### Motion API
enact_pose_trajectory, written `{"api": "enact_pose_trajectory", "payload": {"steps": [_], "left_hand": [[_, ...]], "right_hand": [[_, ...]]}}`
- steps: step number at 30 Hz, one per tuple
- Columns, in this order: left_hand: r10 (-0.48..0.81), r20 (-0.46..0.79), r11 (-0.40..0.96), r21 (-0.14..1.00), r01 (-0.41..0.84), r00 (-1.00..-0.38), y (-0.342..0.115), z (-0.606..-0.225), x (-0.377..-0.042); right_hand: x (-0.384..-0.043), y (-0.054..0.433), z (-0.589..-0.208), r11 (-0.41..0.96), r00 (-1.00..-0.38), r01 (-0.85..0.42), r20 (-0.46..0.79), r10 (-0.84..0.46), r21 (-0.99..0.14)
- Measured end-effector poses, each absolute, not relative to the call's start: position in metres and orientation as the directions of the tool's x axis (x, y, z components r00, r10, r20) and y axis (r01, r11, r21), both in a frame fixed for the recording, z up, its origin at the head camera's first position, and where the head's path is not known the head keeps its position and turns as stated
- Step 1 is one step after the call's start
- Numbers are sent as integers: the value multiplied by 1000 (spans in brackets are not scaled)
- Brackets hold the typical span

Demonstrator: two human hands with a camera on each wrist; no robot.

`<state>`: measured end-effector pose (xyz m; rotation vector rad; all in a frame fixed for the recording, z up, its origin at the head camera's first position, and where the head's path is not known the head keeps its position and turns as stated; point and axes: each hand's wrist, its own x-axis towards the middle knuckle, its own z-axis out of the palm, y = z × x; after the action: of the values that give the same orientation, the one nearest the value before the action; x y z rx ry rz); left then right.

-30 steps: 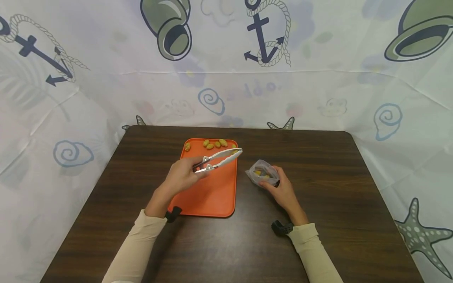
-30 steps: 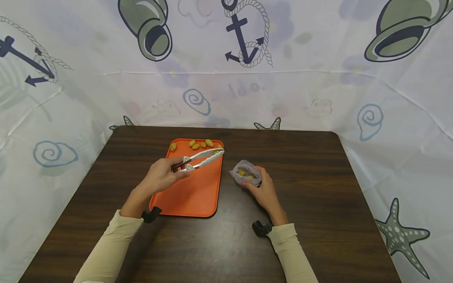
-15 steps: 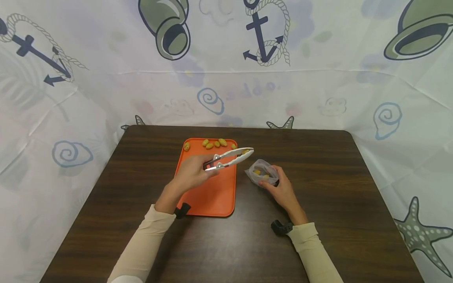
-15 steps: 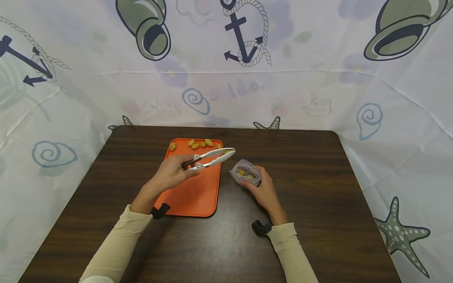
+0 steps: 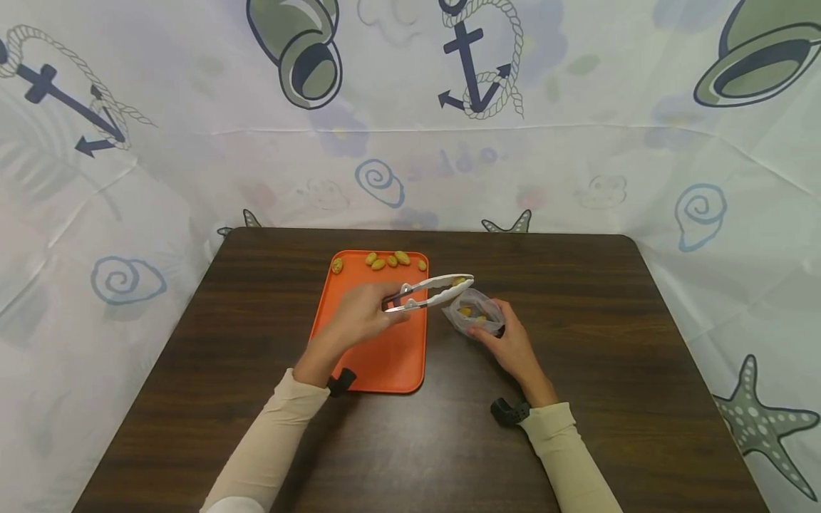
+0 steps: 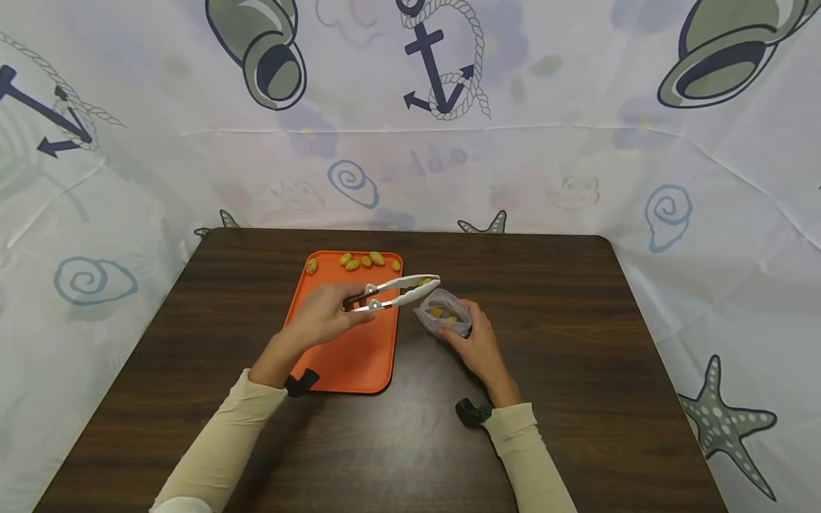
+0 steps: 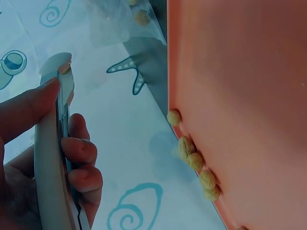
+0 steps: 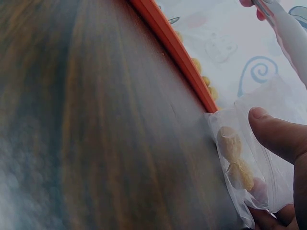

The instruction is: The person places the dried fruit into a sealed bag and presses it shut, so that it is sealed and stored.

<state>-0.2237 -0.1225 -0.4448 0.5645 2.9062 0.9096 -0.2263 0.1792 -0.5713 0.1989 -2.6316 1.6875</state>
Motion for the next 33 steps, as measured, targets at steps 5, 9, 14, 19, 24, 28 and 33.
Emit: {"api": "enact_pose_trajectory", "payload": {"steps": [5,9,14,19,24,28,33], "left_hand": [[366,47,759,563,327,-929,-117,-446,-223],[383,35,761,554,337,-923,-113,-448,-224],[413,34,765,529,367,-910,-108,-452,-226],[414,13,764,538,356,-910,-105,-455,-227],[410,7,761,549,347,-912,-103,-460,-227],[402,-3,775,534,339,-916,-102,-463,-226],[378,-23,798,515,313,-925,-100,-462,-225]], "right_hand": [[-226,179,-572,420,-992,-117,82,-100,-900],[-226,179,-573,423,-992,-115,80,-99,-899],[-225,179,-572,420,-992,-110,75,-100,-901],[-225,179,-571,414,-992,-108,71,-103,-904],[-226,179,-570,404,-992,-109,71,-107,-908],[-226,180,-571,403,-991,-116,78,-109,-908],[-226,179,-570,407,-992,-112,80,-95,-907]]}}
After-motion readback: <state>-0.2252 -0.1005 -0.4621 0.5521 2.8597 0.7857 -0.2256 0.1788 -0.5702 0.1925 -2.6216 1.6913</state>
